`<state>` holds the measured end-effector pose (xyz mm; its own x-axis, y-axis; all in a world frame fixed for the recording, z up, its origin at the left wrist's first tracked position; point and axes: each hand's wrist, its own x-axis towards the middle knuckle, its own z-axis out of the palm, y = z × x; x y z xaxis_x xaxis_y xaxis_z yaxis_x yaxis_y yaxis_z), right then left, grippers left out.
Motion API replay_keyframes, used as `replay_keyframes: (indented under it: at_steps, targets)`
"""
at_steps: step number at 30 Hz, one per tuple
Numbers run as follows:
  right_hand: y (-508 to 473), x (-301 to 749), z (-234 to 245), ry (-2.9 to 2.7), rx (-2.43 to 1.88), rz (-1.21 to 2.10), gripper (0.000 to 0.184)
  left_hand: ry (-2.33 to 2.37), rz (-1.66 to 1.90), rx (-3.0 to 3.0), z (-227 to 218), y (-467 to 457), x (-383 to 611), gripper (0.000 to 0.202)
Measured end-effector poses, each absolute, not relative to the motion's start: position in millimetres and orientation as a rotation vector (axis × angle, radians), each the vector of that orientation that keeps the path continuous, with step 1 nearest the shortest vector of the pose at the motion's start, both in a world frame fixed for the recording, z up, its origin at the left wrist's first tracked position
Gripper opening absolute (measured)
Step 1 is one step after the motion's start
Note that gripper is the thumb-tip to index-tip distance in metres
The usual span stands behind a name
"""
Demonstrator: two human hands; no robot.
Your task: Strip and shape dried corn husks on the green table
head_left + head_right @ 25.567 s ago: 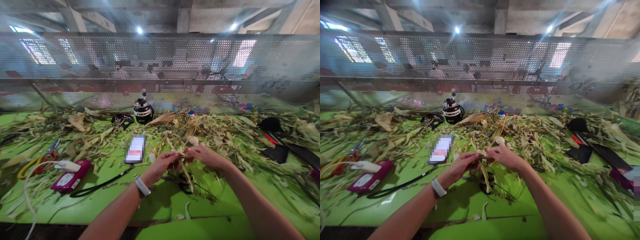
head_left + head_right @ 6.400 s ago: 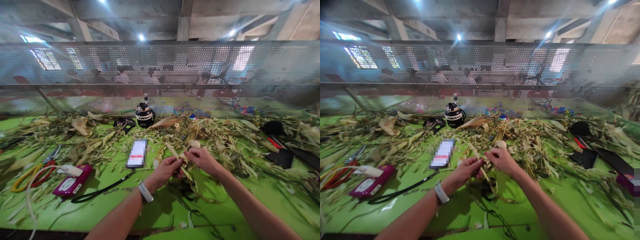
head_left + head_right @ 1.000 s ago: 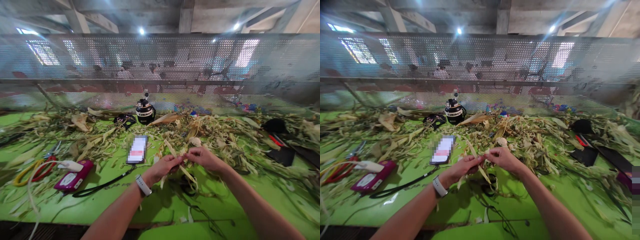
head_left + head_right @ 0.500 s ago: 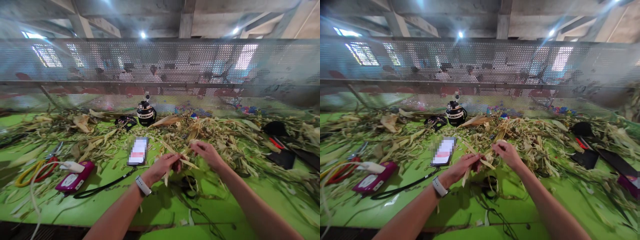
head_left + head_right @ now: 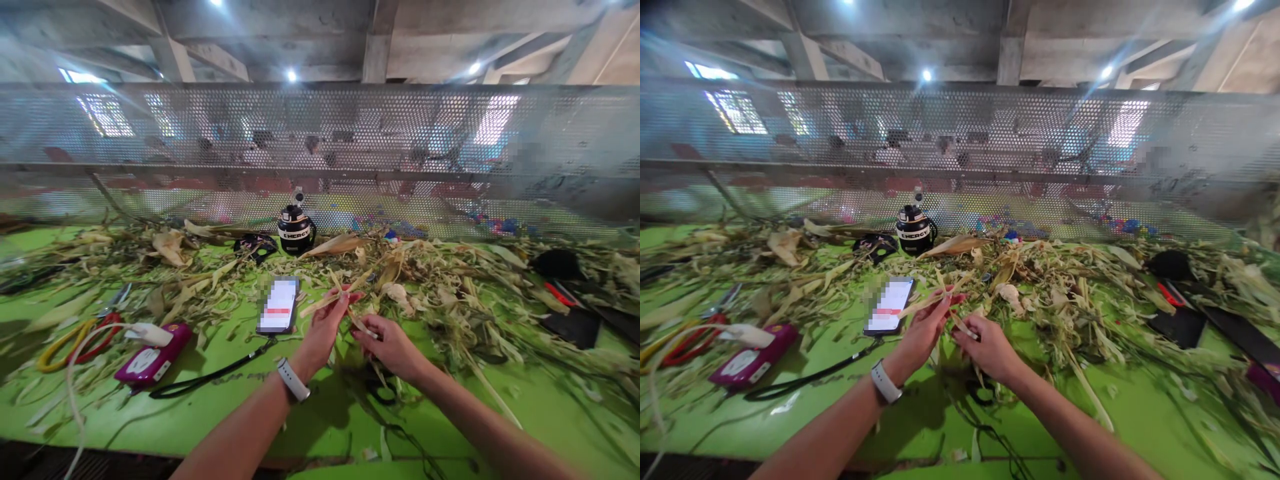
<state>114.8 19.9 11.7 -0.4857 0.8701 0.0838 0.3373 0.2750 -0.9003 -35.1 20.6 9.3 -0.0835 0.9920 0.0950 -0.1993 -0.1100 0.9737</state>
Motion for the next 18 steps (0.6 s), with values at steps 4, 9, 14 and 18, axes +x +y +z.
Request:
replay_keyframes:
  at_steps: [4, 9, 14, 18]
  targets:
    - [19, 118, 13, -2.146, -1.061, 0.587, 0.034, 1.15, 1.395, 1.182, 10, 23, -36, 0.039]
    - [23, 128, 22, -2.139, -0.941, -0.246, 0.018, 1.132, 1.314, 1.446, 4, 26, -36, 0.037]
    - [30, 134, 24, -2.114, -0.892, -0.372, 0.013, 0.974, 1.243, 1.532, -9, 26, -34, 0.036]
    - [31, 134, 22, -2.16, -0.976, -0.311, 0.019, 0.9, 1.206, 1.405, -9, 22, -33, 0.037]
